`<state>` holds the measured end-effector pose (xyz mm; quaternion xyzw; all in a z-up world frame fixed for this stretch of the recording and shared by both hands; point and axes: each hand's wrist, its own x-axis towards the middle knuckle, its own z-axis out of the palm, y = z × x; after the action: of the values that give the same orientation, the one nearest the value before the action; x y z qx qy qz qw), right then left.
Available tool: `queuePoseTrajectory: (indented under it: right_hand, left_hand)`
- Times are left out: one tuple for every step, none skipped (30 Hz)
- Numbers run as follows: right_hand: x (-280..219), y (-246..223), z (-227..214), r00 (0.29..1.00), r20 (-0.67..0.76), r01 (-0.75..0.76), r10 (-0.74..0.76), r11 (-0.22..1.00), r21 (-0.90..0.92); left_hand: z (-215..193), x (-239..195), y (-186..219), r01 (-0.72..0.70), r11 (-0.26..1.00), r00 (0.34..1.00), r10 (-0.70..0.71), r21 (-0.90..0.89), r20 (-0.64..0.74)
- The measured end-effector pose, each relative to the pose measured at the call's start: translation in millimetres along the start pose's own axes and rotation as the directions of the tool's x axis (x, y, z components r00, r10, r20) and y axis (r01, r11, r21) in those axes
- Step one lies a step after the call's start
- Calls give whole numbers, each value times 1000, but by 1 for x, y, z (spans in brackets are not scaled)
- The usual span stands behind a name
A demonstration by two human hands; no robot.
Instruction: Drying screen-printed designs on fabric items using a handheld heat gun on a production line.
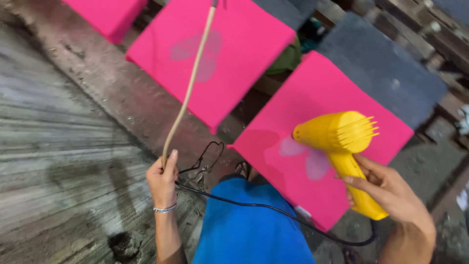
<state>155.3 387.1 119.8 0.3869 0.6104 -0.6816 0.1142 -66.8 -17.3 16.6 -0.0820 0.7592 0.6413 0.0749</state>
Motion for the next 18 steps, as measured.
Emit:
queuePoseTrajectory:
  right_hand:
    - [8,-6,9,998,-7,56,-56,996,65]
    - [18,-10,19,998,9,56,-57,997,56]
    - [28,-14,29,996,21,88,-89,993,73]
    - [40,-20,38,991,30,126,-129,988,91]
    - [50,-32,50,989,44,134,-138,988,81]
    - [58,-41,63,992,58,107,-111,992,68]
    - [66,-50,77,994,71,79,-83,995,55]
    - [76,-57,92,994,81,74,-78,996,49]
    - [87,-64,106,992,102,79,-81,997,25]
    - [97,-72,121,989,114,89,-89,996,2]
    - [111,-76,136,989,115,90,-89,996,-2]
    - [125,-80,151,975,139,172,-175,985,29]
    - [141,-85,168,952,161,253,-259,966,61]
    - [151,-96,181,952,161,253,-259,966,59]
    - [161,-107,195,953,157,262,-260,965,9]
    - [170,-116,210,955,144,266,-259,963,-35]
    - [176,-124,222,957,135,263,-256,964,-31]
    - [181,-132,231,965,115,243,-234,968,-64]
  left_hand:
    - [-1,3,5,4,1000,1000,-4,-2,-9]
    - [-6,7,7,6,1000,1000,-6,-3,-28]
    - [-10,11,9,-29,1000,999,29,-10,-30]
    - [-11,18,11,-70,997,997,69,-22,-30]
    - [-15,26,11,-75,997,996,74,-28,-48]
    - [-20,31,10,-117,993,991,115,-30,-66]
    - [-26,38,8,-158,987,984,155,-30,-84]
    - [-31,46,7,-153,988,984,149,-28,-94]
    - [-37,55,6,-166,984,980,157,-69,-121]
    - [-40,67,5,-184,976,976,168,-115,-141]
    - [-47,81,3,-183,976,976,166,-118,-144]
    - [-53,96,1,-217,967,968,196,-134,-155]
    - [-60,113,-1,-250,956,960,225,-150,-167]
    - [-66,129,0,-250,956,960,224,-152,-168]
    - [-73,146,1,-258,955,959,235,-144,-160]
    - [-80,164,3,-265,955,959,246,-134,-142]
    - [-90,180,9,-262,956,960,245,-134,-132]
    - [-96,195,15,-271,957,959,259,-106,-116]
